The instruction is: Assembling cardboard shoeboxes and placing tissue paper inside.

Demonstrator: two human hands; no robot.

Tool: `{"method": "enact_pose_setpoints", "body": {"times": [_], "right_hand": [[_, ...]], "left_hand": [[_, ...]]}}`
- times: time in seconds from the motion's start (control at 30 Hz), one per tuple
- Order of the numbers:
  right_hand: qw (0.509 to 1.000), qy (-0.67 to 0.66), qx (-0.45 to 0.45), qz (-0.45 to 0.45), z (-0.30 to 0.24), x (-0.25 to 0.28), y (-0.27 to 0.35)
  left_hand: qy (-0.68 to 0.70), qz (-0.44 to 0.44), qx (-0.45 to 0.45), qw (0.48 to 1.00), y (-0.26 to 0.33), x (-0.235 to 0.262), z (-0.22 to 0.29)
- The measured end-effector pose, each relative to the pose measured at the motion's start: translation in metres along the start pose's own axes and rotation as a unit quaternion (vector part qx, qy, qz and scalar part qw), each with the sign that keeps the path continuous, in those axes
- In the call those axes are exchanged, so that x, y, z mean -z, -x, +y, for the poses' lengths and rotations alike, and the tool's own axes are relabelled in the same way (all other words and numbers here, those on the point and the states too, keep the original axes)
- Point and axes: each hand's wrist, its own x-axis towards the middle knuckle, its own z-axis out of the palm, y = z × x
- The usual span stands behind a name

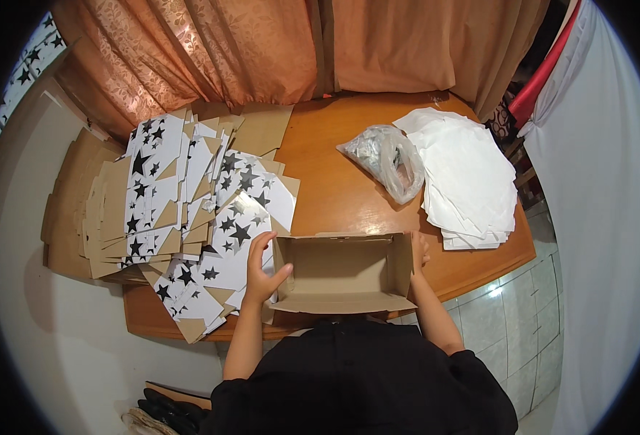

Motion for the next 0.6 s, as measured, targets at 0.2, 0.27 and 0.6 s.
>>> {"method": "enact_pose_setpoints", "body": {"times": [0.2,0.27,0.6], "right_hand": [[0.939,-0.327,-0.014,-0.108,-0.022,0.043,0.007],[0.873,-0.466,-0.021,-0.14,-0.04,0.074,0.023],[0.873,-0.383,0.201,-0.224,-0.062,0.097,0.039]], "left_hand": [[-0.152,0.069,0.012,0.986,0.0,-0.003,0.0],[-0.157,0.076,0.013,0.985,-0.001,-0.006,0.004],[-0.091,-0.034,0.093,0.991,0.003,0.023,-0.006]]}}
